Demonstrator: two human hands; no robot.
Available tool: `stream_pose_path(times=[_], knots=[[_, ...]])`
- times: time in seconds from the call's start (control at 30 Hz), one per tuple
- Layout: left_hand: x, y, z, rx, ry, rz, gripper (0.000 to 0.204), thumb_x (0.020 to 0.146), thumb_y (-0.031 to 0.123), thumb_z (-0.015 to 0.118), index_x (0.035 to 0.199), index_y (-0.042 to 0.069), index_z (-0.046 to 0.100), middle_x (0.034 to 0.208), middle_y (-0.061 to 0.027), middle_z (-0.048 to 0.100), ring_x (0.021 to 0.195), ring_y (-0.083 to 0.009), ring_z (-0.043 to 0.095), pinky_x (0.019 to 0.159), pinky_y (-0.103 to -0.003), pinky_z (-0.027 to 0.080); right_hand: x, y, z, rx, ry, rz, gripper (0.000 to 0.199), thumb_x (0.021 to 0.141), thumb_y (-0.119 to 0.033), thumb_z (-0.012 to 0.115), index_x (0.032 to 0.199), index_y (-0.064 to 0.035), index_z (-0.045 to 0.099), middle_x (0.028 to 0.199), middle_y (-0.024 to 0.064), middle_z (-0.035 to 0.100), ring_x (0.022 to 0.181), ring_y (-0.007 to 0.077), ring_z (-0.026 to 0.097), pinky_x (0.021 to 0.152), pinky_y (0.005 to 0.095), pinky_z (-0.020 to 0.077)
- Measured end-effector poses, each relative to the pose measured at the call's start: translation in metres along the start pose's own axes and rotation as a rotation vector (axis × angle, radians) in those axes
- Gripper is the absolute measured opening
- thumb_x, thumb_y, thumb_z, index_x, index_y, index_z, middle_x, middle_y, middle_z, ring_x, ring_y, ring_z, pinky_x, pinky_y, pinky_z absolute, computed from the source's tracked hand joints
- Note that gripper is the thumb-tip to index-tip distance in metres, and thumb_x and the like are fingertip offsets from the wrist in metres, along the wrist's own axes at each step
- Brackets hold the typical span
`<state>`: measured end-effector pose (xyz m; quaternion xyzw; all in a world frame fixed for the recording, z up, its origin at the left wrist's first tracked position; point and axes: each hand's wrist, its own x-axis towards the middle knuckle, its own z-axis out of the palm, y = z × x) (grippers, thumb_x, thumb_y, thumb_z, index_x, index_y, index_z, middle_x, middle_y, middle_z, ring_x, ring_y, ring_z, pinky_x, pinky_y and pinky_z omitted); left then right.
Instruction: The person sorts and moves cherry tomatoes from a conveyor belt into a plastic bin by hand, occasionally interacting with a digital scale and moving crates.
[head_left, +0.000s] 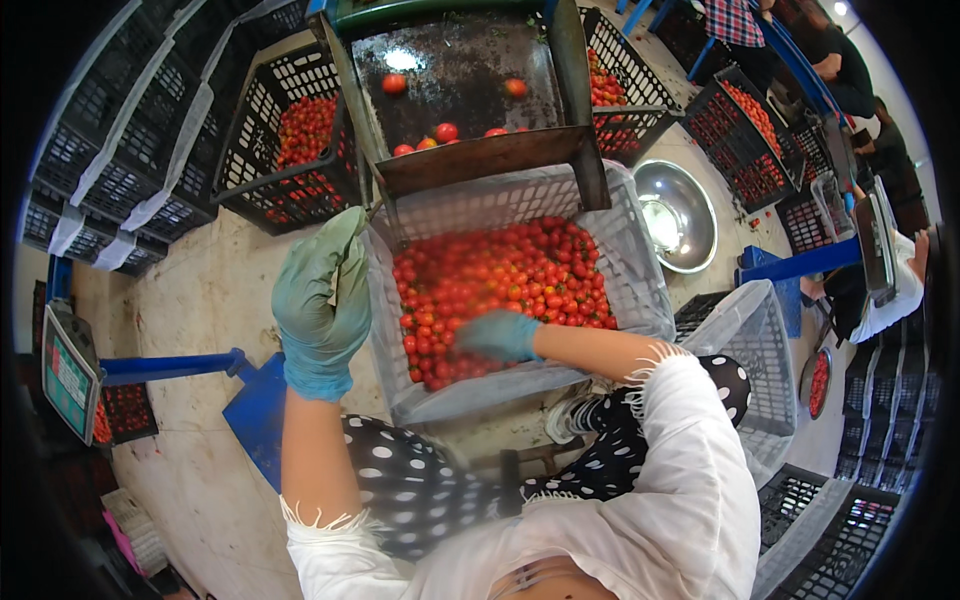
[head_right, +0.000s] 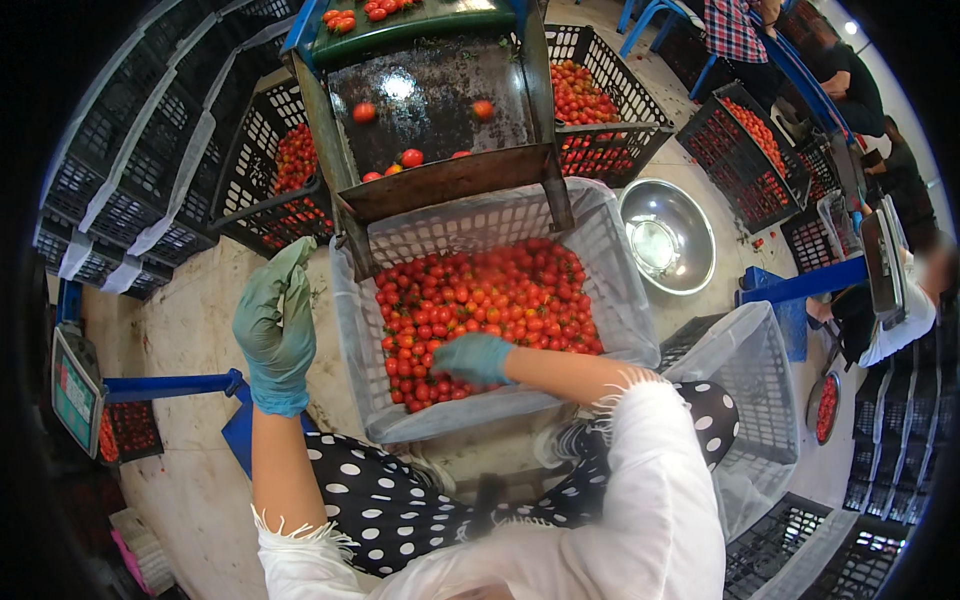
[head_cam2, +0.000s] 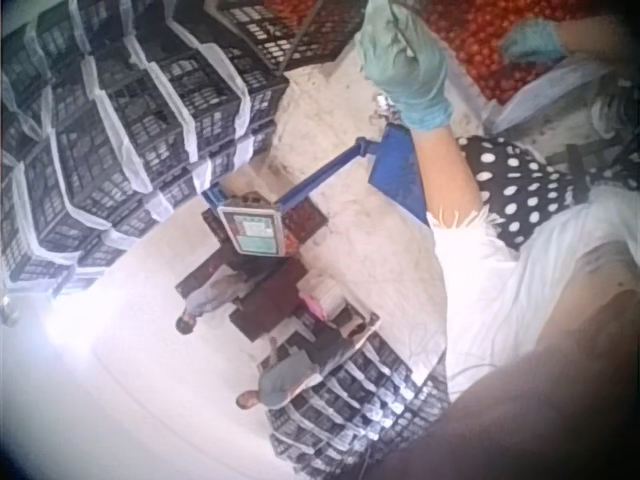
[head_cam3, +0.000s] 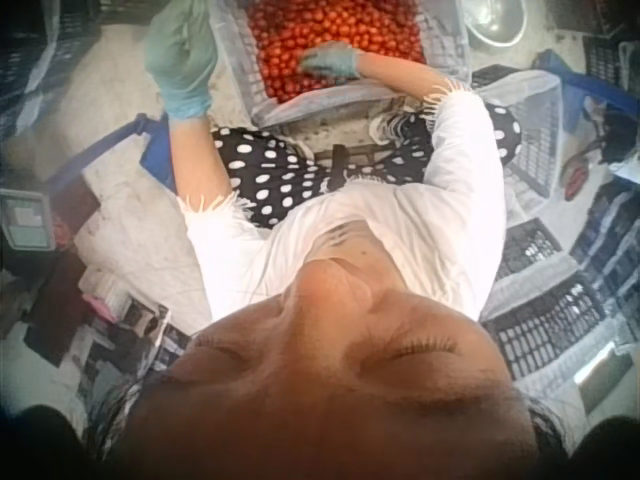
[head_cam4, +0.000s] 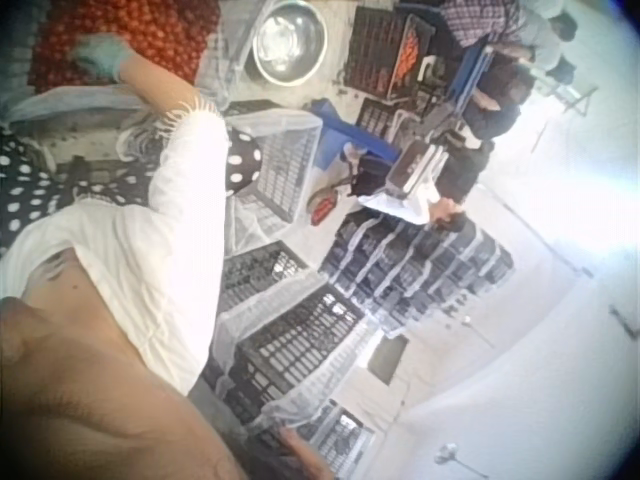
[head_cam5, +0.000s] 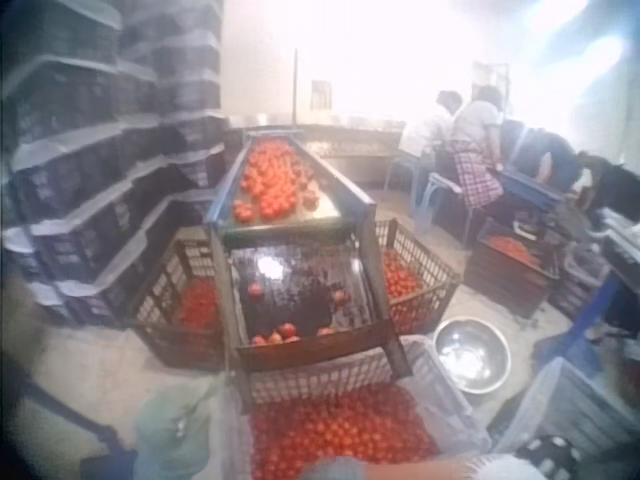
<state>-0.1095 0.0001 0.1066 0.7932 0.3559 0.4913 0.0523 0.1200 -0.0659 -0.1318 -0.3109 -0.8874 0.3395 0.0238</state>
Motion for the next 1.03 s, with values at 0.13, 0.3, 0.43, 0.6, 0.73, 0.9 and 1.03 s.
stream_pose_path(times=[0.13, 0.3, 0.43, 0.6, 0.73, 0.9, 1.03], knots=[[-0.003, 0.001, -0.001, -0.018, 0.005, -0.011, 0.030, 0.079, -0.005, 0.063, 0.107, 0.001, 0.065, 0.097, -0.0137, 0.068, 0.082, -0.0279, 0.064, 0.074, -0.032, 0.050, -0.044, 0.056, -0.044, -0.314, -0.040, 0.803, 0.027, 0.080, -0.015, 0.060, 0.107, -0.0107, 0.062, 0.111, 0.0191, 0.059, 0.092, 0.0361, 0.063, 0.077, 0.0436, 0.0525], [0.007, 0.007, 0.008, -0.018, -0.013, 0.056, 0.029, 0.079, -0.005, 0.063, 0.107, 0.002, 0.065, 0.096, -0.0137, 0.068, 0.081, -0.0275, 0.064, 0.074, -0.032, 0.050, -0.070, 0.083, -0.011, -0.277, 0.063, 0.994, 0.023, 0.080, -0.008, 0.059, 0.103, -0.0051, 0.062, 0.111, 0.0253, 0.057, 0.086, 0.0373, 0.064, 0.076, 0.0433, 0.0533], [0.007, 0.005, 0.007, -0.008, 0.011, 0.077, 0.028, 0.079, -0.004, 0.064, 0.107, 0.002, 0.065, 0.095, -0.0138, 0.068, 0.080, -0.0276, 0.064, 0.074, -0.033, 0.050, -0.063, 0.074, -0.003, -0.223, 0.112, 1.028, 0.023, 0.078, -0.007, 0.059, 0.101, -0.0079, 0.062, 0.112, 0.0269, 0.056, 0.087, 0.0383, 0.064, 0.078, 0.0418, 0.0527], [0.007, 0.009, 0.010, -0.023, 0.024, 0.050, 0.027, 0.079, -0.003, 0.064, 0.106, 0.002, 0.066, 0.093, -0.0142, 0.067, 0.079, -0.0288, 0.064, 0.073, -0.033, 0.050, -0.103, 0.096, -0.039, 0.263, 0.360, 0.753, 0.020, 0.074, -0.011, 0.058, 0.094, -0.0106, 0.063, 0.088, 0.0153, 0.065, 0.083, 0.0330, 0.064, 0.075, 0.0400, 0.0504], [0.008, 0.015, 0.008, -0.034, -0.033, 0.009, 0.028, 0.079, -0.008, 0.060, 0.106, -0.002, 0.065, 0.102, -0.0145, 0.068, 0.087, -0.0257, 0.065, 0.079, -0.031, 0.050, -0.086, 0.110, -0.074, 0.191, 0.298, 0.912, 0.021, 0.076, -0.013, 0.060, 0.097, -0.0120, 0.065, 0.095, 0.0158, 0.064, 0.088, 0.0320, 0.063, 0.076, 0.0390, 0.0510], [0.013, 0.020, 0.014, -0.049, 0.041, 0.085, 0.029, 0.078, -0.002, 0.065, 0.106, 0.003, 0.065, 0.095, -0.0139, 0.067, 0.080, -0.0303, 0.064, 0.072, -0.034, 0.050, -0.037, 0.101, -0.043, -0.263, 0.154, 0.966, 0.025, 0.080, -0.023, 0.062, 0.102, -0.0131, 0.067, 0.125, 0.0158, 0.049, 0.106, 0.0331, 0.057, 0.083, 0.0420, 0.0513], [0.009, 0.022, 0.003, -0.042, 0.029, 0.057, 0.030, 0.077, -0.001, 0.066, 0.107, 0.004, 0.065, 0.097, -0.0148, 0.067, 0.081, -0.0311, 0.064, 0.074, -0.036, 0.050, -0.009, 0.121, -0.015, -0.429, 0.101, 1.032, 0.037, 0.075, -0.029, 0.072, 0.107, -0.0113, 0.066, 0.126, 0.0140, 0.049, 0.111, 0.0389, 0.054, 0.089, 0.0466, 0.0491]])
